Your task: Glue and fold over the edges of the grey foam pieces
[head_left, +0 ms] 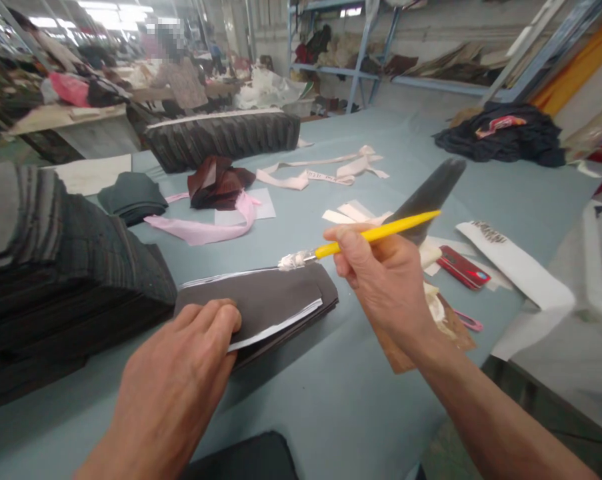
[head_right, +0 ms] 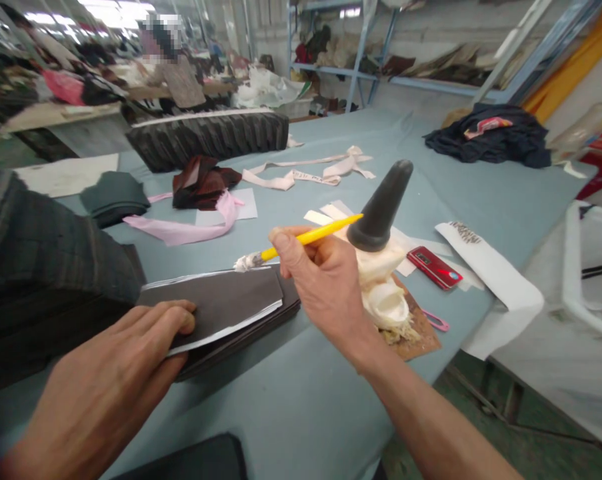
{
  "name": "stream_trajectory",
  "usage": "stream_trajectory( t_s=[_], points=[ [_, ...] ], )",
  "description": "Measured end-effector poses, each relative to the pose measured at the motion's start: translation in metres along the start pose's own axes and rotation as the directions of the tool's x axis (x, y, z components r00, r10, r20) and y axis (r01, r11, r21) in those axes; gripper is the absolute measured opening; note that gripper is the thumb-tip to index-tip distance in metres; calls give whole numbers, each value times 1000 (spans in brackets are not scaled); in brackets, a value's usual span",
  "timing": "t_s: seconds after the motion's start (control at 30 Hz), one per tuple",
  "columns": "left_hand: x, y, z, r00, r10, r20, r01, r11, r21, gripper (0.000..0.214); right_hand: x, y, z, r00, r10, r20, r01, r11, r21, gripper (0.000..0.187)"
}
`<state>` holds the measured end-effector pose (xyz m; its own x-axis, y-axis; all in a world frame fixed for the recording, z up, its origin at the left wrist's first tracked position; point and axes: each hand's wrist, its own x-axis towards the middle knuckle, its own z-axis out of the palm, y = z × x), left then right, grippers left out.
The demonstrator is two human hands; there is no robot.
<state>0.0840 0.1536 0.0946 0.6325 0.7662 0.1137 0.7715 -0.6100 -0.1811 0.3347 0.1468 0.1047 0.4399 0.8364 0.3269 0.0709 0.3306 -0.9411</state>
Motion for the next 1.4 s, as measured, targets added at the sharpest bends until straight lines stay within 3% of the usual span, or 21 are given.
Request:
stream_trajectory(
  t_s=[0.13,0.23,0.33,0.63,1.0,1.23,1.4],
  points=[
    [8,-1,-6,993,15,121,-8,998,-59,27,16,8,14,994,-100,-32,96,989,-116,40],
    [17,3,-12,962,-24,271,44,997,-69,34,24,17,24,987,-161,-24,155,974,-168,41],
    [21,8,-16,937,-60,345,83,995,-53,38,28,23,35,982,-190,15,189,961,-204,40],
    [16,8,-11,966,-15,258,35,996,-77,28,24,27,57,985,-112,133,147,945,-291,52],
    [18,6,-6,993,4,121,5,997,-76,25,22,31,45,980,-159,120,190,928,-322,49],
    [18,6,-11,988,-10,153,19,998,-57,27,24,32,58,981,-117,154,161,937,-311,48],
    [17,7,-10,982,-31,187,42,998,-52,26,24,36,45,981,-121,151,169,914,-368,46]
  ],
)
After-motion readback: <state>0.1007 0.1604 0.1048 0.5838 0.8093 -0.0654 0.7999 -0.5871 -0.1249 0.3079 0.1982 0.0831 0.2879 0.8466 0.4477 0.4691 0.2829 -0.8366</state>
